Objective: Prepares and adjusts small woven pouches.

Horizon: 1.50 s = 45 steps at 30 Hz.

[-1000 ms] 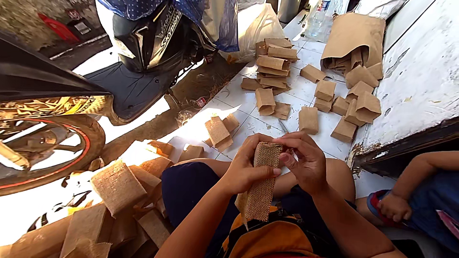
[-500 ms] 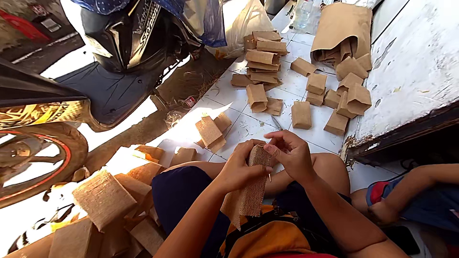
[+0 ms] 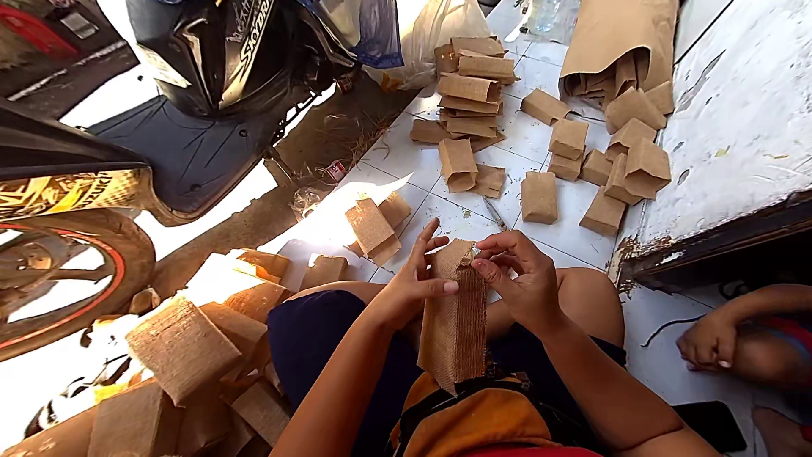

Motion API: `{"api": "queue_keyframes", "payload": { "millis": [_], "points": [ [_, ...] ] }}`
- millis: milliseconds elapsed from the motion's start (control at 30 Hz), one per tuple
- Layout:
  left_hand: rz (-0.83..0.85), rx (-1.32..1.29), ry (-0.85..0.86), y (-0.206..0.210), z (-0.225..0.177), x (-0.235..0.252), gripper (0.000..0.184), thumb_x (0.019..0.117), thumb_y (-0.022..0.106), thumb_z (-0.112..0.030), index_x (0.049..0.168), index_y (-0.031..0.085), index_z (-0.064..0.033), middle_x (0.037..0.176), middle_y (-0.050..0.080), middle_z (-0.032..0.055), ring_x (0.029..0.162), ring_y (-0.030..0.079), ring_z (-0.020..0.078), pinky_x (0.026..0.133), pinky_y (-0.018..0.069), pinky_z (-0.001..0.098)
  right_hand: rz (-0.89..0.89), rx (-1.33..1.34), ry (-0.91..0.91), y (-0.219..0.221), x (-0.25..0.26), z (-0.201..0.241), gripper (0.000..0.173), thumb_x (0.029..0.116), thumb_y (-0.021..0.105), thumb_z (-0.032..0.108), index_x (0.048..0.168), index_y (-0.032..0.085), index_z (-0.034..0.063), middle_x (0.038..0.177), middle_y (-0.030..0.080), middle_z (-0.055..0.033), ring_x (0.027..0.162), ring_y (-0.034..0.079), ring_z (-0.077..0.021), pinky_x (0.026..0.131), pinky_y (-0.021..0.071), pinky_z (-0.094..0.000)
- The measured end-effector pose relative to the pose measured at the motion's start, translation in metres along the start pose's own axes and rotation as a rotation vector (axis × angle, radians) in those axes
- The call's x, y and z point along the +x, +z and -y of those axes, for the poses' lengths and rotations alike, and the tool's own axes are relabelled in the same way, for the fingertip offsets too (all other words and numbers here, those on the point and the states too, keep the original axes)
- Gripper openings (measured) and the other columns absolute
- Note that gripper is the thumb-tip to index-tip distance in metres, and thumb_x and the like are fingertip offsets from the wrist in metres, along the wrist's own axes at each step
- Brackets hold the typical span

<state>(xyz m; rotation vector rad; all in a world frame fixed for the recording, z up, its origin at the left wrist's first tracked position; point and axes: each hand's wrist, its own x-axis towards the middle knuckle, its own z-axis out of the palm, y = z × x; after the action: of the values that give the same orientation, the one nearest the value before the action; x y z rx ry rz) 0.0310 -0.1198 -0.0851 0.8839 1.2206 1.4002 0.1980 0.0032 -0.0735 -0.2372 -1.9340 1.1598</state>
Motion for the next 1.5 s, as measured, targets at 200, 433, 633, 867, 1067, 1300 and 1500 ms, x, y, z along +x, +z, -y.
{"api": "queue_keyframes", "payload": {
  "millis": [200,433,633,867,1067,1300,1500],
  "points": [
    [-0.115,-0.249,0.006,-0.003,-0.005,0.003,0.049,0.0871,0.060,-0.009,0.135,0.053,-0.0111,0.116,0.067,0.0028,0.097,0.068,0.0100,0.084,0.0582,0.0282,-0.050,-0.115,-0.088,0.004,-0.004,0.000,0.014,0.0976,0.066,0.009,0.107,0.071,-0.0003,0.099,0.070,-0.0047,0.089,0.069,-0.0050,0.079,0.0610,-0.0209],
    [-0.306,-0.291,0.488,0.004,-0.010,-0.009,0.024,0.0863,0.068,-0.001,0.085,0.067,-0.0247,0.090,0.068,-0.0070,0.100,0.066,0.0095,0.103,0.0504,0.0341,-0.133,0.056,0.262,0.001,0.001,-0.006,0.013,0.1028,0.058,0.010,0.109,0.069,0.0053,0.091,0.070,0.0001,0.075,0.067,-0.0039,0.067,0.0587,-0.0207],
    [-0.208,0.206,0.733,0.004,-0.032,-0.028,0.010,0.0913,0.073,-0.025,0.082,0.070,-0.0256,0.093,0.070,-0.0117,0.122,0.058,0.0113,0.123,0.0269,0.0399,-0.133,0.360,0.450,-0.004,0.015,0.003,0.015,0.1069,0.049,0.014,0.109,0.064,0.0104,0.090,0.067,0.0014,0.074,0.067,-0.0047,0.066,0.0593,-0.0223],
    [-0.174,0.409,0.685,0.012,-0.034,-0.045,0.010,0.0956,0.065,-0.038,0.090,0.073,-0.0351,0.143,0.051,-0.0122,0.147,0.032,0.0155,0.121,0.0291,0.0386,-0.129,0.350,0.435,-0.008,0.028,0.021,0.016,0.1084,0.046,0.016,0.110,0.061,0.0116,0.091,0.067,0.0013,0.074,0.067,-0.0037,0.065,0.0582,-0.0202],
    [-0.182,-0.021,0.549,0.002,-0.021,-0.024,0.031,0.0958,0.057,-0.042,0.118,0.071,-0.0273,0.162,0.038,-0.0003,0.145,0.040,0.0215,0.112,0.0422,0.0405,-0.090,0.042,0.164,0.004,0.019,0.015,0.014,0.1073,0.049,0.012,0.111,0.061,0.0063,0.095,0.064,0.0004,0.075,0.062,-0.0006,0.064,0.0532,-0.0155],
    [-0.313,-0.054,0.353,0.027,-0.024,-0.023,0.061,0.1032,0.054,-0.010,0.159,0.034,-0.0264,0.102,0.074,-0.0041,0.084,0.070,0.0025,0.078,0.0582,0.0208,-0.140,0.101,0.250,0.008,0.016,0.011,0.024,0.1106,0.042,0.021,0.117,0.062,0.0098,0.092,0.063,0.0017,0.076,0.062,-0.0016,0.066,0.0536,-0.0180],
    [-0.463,0.079,0.456,0.033,-0.029,-0.023,0.068,0.1020,0.057,-0.005,0.161,0.027,-0.0235,0.095,0.073,-0.0014,0.076,0.070,0.0045,0.071,0.0595,0.0218,0.210,0.526,0.494,0.000,0.017,0.011,0.068,0.0900,0.072,0.008,0.150,0.042,0.0204,0.115,0.070,-0.0057,0.096,0.071,-0.0137,0.084,0.0613,-0.0309]
  ]
}}
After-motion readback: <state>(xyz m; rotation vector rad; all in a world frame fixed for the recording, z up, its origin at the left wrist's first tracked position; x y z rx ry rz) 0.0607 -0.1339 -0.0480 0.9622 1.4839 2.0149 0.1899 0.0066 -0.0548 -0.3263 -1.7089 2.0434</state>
